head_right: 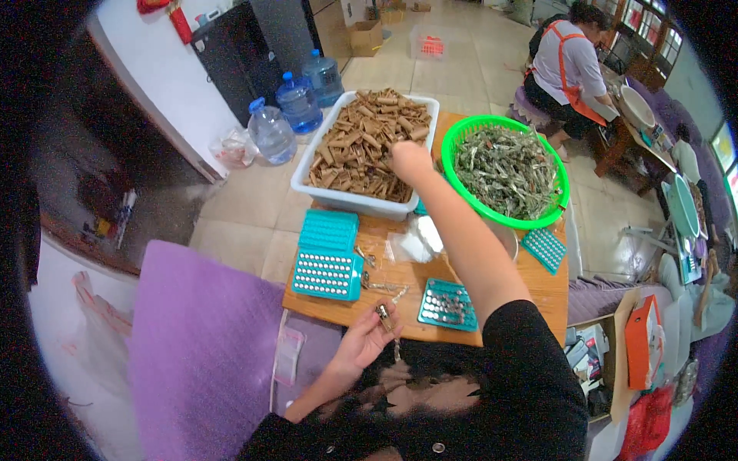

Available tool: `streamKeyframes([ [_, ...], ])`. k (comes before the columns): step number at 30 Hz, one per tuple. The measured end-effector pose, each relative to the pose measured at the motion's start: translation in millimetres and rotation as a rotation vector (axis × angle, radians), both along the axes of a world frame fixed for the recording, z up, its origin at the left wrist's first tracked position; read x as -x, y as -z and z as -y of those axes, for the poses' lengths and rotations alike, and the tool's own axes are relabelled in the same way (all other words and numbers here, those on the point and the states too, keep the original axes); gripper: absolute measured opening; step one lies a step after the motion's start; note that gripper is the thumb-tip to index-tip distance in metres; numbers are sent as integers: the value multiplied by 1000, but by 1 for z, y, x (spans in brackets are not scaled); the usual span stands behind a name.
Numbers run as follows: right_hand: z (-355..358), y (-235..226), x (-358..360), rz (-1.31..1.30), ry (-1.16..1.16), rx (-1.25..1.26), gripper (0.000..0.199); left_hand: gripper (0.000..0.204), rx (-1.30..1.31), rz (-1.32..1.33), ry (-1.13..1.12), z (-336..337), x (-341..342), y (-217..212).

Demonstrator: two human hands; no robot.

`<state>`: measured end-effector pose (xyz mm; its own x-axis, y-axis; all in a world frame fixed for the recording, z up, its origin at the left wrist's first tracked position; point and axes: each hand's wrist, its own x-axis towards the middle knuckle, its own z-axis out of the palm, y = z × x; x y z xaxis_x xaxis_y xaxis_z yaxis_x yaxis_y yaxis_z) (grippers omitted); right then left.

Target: The person assembles small items by placing dried herbs and plastic components into cardboard tubes by hand.

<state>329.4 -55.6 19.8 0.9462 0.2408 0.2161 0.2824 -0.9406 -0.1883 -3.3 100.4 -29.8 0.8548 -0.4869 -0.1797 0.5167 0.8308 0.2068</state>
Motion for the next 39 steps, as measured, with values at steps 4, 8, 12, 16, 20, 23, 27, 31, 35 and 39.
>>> streamKeyframes([
  [4,-29,2,2,37,12,131,25,32,-28,4,-61,-6,-2,0],
  [8,-33,8,-3,21,42,152,28,35,-4,-15,-43,-7,-5,10],
  [12,-28,5,8,101,-15,71,15,33,-3,-10,-37,-4,-9,4],
  [16,-6,-30,50,-76,-51,-574,28,32,-41,9,-64,-2,-14,-2],
  [20,18,-54,149,-733,-264,-1503,26,32,-91,15,-121,-2,-23,-12],
  [23,38,-44,216,-777,-217,-1531,21,32,-170,66,-155,14,-30,-29],
  [27,55,-22,269,-726,-109,-1560,23,34,-234,107,-166,37,-30,-41],
  [31,66,-12,285,-595,-56,-1416,22,36,-287,94,-121,52,-26,-42],
  [35,75,-15,289,-510,-80,-1262,21,35,-384,114,-114,56,-23,-39],
  [39,71,-8,303,-463,-57,-1476,21,35,-466,119,-136,59,-22,-39],
])
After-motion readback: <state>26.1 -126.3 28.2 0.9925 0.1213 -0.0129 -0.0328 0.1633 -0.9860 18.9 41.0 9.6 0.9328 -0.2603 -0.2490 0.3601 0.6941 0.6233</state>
